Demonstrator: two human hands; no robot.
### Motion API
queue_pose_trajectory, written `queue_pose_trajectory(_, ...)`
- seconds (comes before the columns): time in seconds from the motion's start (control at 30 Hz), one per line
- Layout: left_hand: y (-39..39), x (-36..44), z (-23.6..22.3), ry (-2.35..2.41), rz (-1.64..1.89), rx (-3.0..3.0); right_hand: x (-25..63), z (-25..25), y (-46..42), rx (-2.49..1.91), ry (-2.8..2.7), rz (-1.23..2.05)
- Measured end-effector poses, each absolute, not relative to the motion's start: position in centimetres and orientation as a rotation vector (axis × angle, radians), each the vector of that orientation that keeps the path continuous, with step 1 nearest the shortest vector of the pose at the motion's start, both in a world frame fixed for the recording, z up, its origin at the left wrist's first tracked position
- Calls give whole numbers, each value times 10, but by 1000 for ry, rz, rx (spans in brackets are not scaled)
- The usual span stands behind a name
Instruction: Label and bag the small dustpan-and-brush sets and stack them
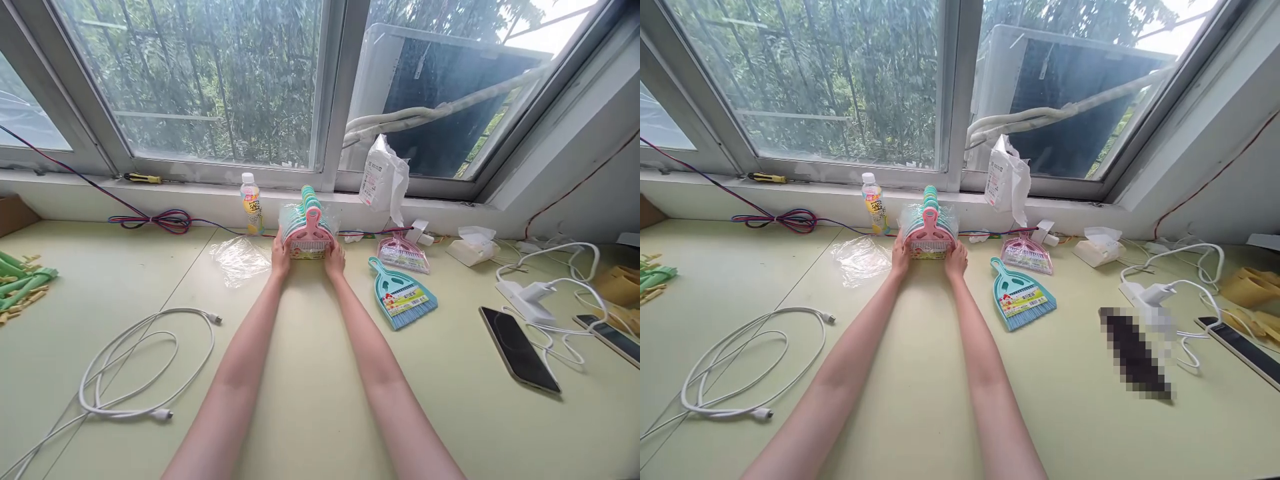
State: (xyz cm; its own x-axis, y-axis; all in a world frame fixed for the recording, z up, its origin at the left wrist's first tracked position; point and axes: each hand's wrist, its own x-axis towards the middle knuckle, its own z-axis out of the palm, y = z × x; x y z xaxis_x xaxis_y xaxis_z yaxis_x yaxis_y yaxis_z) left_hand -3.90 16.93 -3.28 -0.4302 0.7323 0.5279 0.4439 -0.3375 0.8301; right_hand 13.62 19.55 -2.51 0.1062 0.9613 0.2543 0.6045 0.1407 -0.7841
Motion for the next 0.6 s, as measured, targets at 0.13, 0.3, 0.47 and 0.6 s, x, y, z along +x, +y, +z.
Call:
queue_pose_trajectory(0.13, 158, -33, -28, 1716, 1857, 1463, 139, -27, 194, -1417, -1523, 542)
queue_pose_trajectory(0.3, 139, -25, -27, 1753, 1810, 1406, 143, -28, 192, -1359, -1499, 686)
queue_pose_trajectory(0.47, 125, -24, -24, 1861, 1879, 1468, 146, -25, 181, -1231, -1481, 602)
queue_pose_trajectory(0.6, 124, -25, -20, 1917, 1896, 1554, 148, -22, 177, -1131, -1362, 418)
